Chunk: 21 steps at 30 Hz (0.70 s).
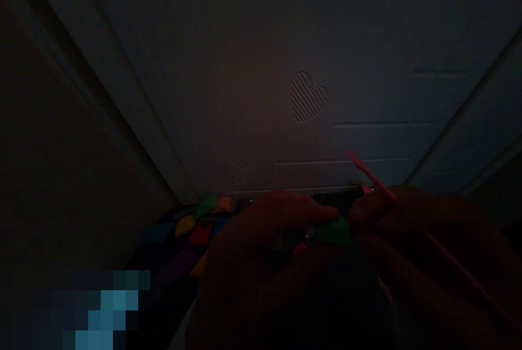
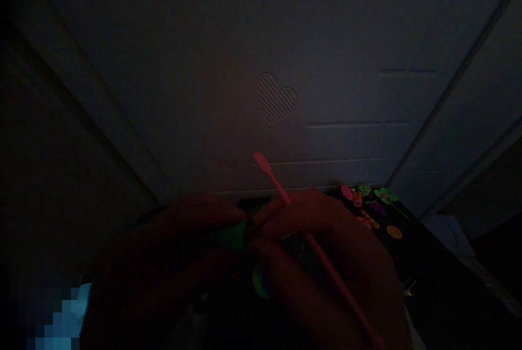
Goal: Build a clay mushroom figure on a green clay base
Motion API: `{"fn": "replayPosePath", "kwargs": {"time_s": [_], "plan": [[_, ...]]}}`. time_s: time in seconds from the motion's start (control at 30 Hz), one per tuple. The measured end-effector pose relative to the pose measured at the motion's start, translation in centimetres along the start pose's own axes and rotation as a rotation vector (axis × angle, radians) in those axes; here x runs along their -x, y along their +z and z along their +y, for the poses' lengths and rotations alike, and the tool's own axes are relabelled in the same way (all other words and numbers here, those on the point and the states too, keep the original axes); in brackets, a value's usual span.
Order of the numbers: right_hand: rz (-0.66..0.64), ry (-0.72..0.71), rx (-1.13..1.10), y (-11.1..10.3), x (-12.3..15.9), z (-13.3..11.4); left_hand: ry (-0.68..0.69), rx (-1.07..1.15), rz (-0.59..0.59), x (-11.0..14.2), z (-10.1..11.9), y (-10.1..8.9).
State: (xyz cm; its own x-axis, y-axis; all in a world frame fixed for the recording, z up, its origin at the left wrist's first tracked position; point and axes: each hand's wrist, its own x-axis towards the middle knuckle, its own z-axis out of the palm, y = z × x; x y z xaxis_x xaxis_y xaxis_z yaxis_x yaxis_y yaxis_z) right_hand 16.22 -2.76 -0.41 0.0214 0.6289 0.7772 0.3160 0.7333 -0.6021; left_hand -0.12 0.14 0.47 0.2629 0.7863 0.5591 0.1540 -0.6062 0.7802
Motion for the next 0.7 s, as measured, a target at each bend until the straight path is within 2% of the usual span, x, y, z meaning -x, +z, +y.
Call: {"fn": "replayPosePath", "kwargs": {"time_s": [0.17,0.33,0.5,0.57,0.7], "plan": [[-0.015,-0.015,0.01,-0.13,0.01,-0.06,0.056,0.006,-0.021,-0.09,-0.04,0.03],[-0.051,-0.048,-0.017,-0.2,-0.22,0.11,0.047,-0.002,-0.031,-0.05,0.08,-0.05],[-0.009,-0.024,0.015,0.07,0.0,0.09,-0.088,0.002,0.027,0.07,-0.03,0.09],[0.028,0.002,0.025,0.21,0.13,0.08,-0.159,0.07,0.038,0.03,-0.08,0.13],[0.006,-0.031,0.047,0.38,0.14,0.31,-0.262,0.21,0.056,-0.14,-0.36,0.24]]}}
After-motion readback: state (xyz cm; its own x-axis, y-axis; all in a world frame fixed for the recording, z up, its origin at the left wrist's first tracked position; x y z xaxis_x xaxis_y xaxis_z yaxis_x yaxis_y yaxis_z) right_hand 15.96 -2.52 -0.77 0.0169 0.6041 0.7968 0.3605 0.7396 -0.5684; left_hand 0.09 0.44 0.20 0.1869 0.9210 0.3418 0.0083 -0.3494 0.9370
